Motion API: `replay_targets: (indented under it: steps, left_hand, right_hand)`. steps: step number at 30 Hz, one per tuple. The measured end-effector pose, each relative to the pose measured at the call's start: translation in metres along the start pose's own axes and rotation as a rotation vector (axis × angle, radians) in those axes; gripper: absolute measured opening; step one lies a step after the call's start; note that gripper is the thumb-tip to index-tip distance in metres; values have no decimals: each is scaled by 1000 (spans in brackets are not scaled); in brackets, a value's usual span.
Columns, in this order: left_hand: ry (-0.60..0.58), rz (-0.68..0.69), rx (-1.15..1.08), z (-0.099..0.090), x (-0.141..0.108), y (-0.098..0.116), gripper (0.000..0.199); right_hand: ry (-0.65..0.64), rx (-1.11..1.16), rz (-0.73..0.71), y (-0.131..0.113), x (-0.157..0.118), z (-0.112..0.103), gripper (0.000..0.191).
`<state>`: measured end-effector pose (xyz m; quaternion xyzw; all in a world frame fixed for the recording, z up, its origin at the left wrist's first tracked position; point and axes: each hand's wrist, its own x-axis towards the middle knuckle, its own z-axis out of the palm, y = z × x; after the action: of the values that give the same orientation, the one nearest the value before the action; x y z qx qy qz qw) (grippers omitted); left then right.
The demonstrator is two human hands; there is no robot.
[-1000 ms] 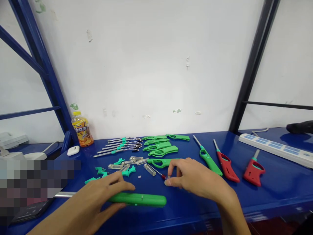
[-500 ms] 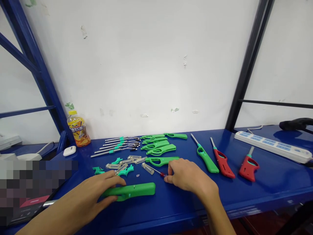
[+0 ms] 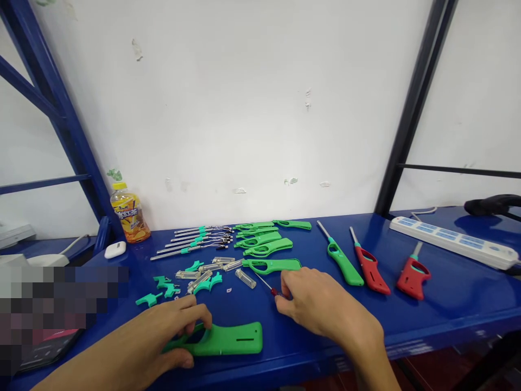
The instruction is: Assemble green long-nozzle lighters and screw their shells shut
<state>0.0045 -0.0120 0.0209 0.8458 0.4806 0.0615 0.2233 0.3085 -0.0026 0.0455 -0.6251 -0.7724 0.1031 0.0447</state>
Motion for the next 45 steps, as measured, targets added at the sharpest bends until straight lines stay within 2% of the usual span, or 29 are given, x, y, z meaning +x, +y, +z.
replay_targets:
  steps: [3,5,7,8,10,12,14,18,29,36,45]
  left_hand:
    - [17,38,-6,-3,1,-1,31]
    - [83,68,-13,-11,3,-8,19]
    - [197,61,41,-22,8,-20,22]
    - [246,24,120,-28,10,-27,27]
    - [312,-149,302,-37,14,-41,33]
    - [281,-269,397,-42,18,-51,34]
    - [240,-298,415,-41,20,-55,32]
    - [205,-277,396,-34,22,-54,26]
    - [225,-315,480,-30,25,-54,36]
    - [214,-311,533,-26,29,-51,22]
    - [195,-289,538,-21,33,-54,25]
  right_hand:
    - [4,2,-16,3,2,4,18]
    - [18,-5,-30,5,3,6,19]
    - [49,-25,-44,8,4,8,18]
    - [67,-38,-51,9,4,9,17]
    - [92,-64,-63,10,2,10,15]
    - [102,-76,-69,10,-1,10,16]
    - [100,-87,-63,8,-3,9,19]
    - [90,-106,-62,5,-3,8,21]
    - [71,-99,-77,0,0,11,22]
    - [81,-102,-56,-2,0,10,22]
    - [139,-44,-95,13,0,13,16]
